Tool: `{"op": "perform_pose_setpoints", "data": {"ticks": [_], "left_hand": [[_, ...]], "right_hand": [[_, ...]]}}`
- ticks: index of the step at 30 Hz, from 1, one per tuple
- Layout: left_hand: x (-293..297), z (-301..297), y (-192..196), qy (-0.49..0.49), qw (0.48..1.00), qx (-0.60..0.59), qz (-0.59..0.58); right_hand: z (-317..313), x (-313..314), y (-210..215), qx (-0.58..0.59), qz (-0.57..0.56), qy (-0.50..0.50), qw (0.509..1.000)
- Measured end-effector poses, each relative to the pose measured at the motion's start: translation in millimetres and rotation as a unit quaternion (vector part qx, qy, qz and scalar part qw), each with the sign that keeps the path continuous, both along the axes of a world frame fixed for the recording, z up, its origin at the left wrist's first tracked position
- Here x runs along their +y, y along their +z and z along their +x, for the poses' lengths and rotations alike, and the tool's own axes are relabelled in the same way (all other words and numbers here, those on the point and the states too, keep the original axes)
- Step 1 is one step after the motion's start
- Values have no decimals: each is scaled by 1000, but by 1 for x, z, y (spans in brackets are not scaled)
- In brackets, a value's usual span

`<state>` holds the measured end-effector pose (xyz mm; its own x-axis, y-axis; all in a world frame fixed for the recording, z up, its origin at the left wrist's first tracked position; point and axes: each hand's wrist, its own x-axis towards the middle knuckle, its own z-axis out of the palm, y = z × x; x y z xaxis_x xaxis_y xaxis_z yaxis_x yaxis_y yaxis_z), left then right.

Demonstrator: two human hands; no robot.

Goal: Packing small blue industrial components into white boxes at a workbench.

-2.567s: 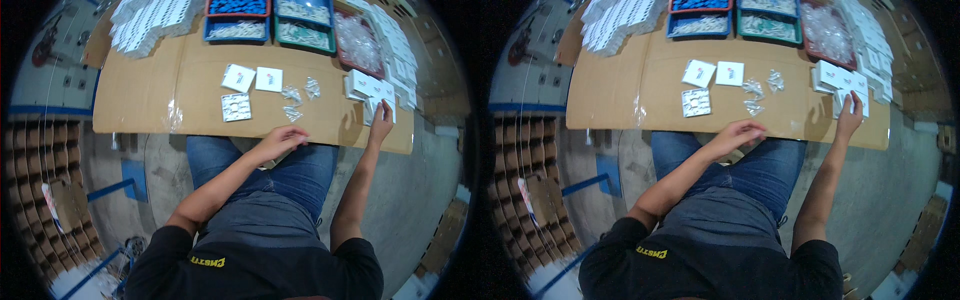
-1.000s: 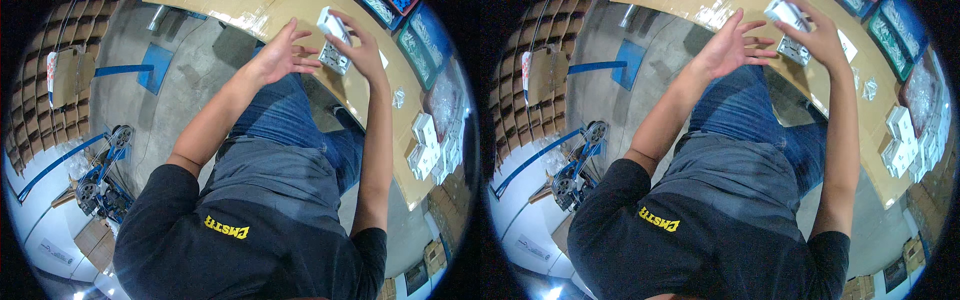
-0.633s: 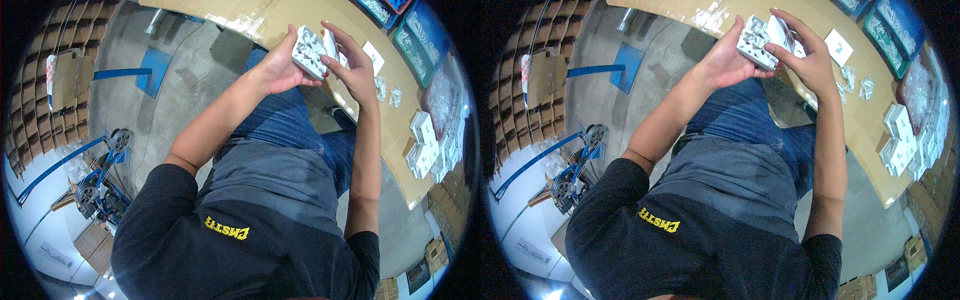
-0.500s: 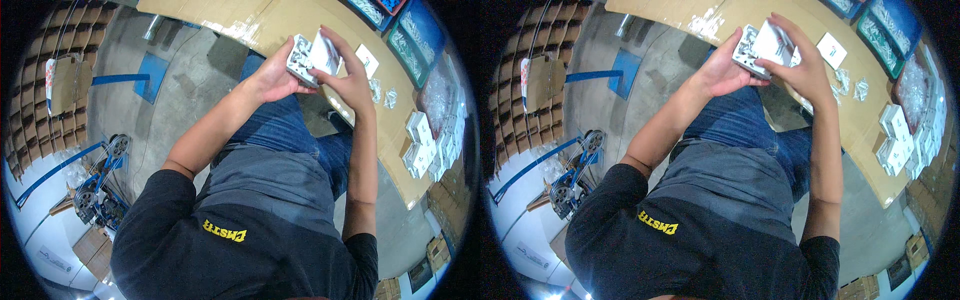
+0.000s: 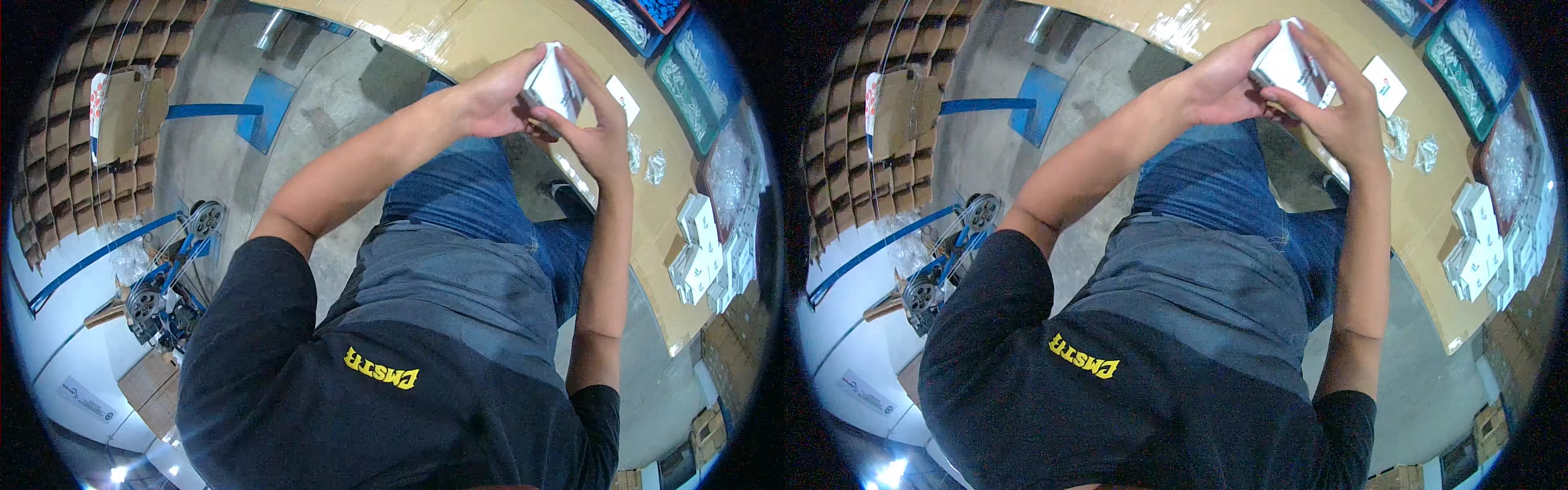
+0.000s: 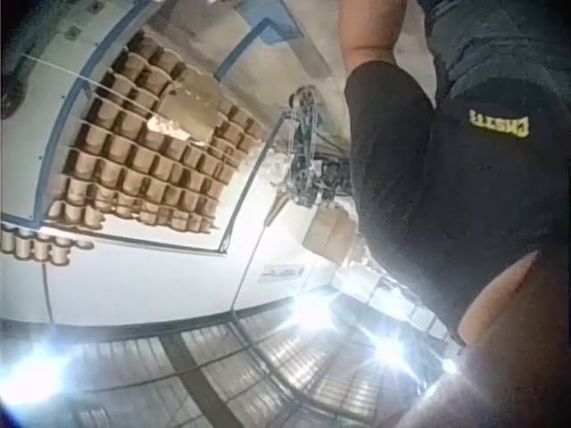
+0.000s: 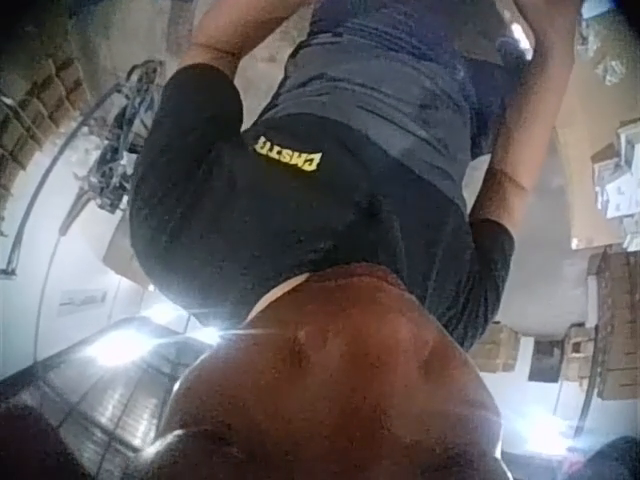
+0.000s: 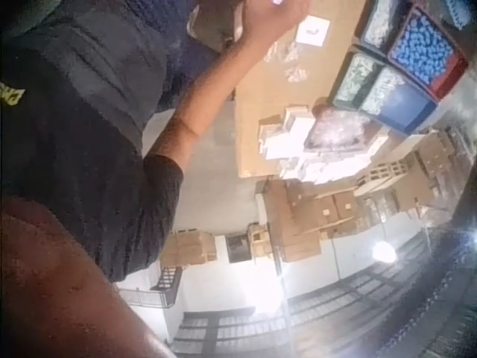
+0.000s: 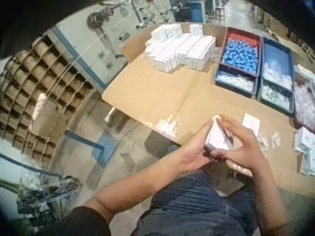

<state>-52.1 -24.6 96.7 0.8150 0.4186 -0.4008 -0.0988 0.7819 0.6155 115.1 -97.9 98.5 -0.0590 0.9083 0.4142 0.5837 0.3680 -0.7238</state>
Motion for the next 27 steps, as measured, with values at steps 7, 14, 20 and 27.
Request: {"op": "perform_pose_setpoints", "data": {"ticks": [7, 14, 20, 27], "left_hand": [[1, 36, 14, -42, 996, -1, 84], [-10, 69, 12, -76, 994, -13, 79], [-19, 85, 10, -97, 992, -8, 83], [-29, 84, 7, -52, 998, -31, 22]], "right_hand": [[23, -9, 5, 7, 9, -72, 997], [48, -33, 3, 3, 10, -101, 995], [61, -52, -3, 55, 23, -114, 992], [57, -57, 5, -46, 29, -138, 989]]}}
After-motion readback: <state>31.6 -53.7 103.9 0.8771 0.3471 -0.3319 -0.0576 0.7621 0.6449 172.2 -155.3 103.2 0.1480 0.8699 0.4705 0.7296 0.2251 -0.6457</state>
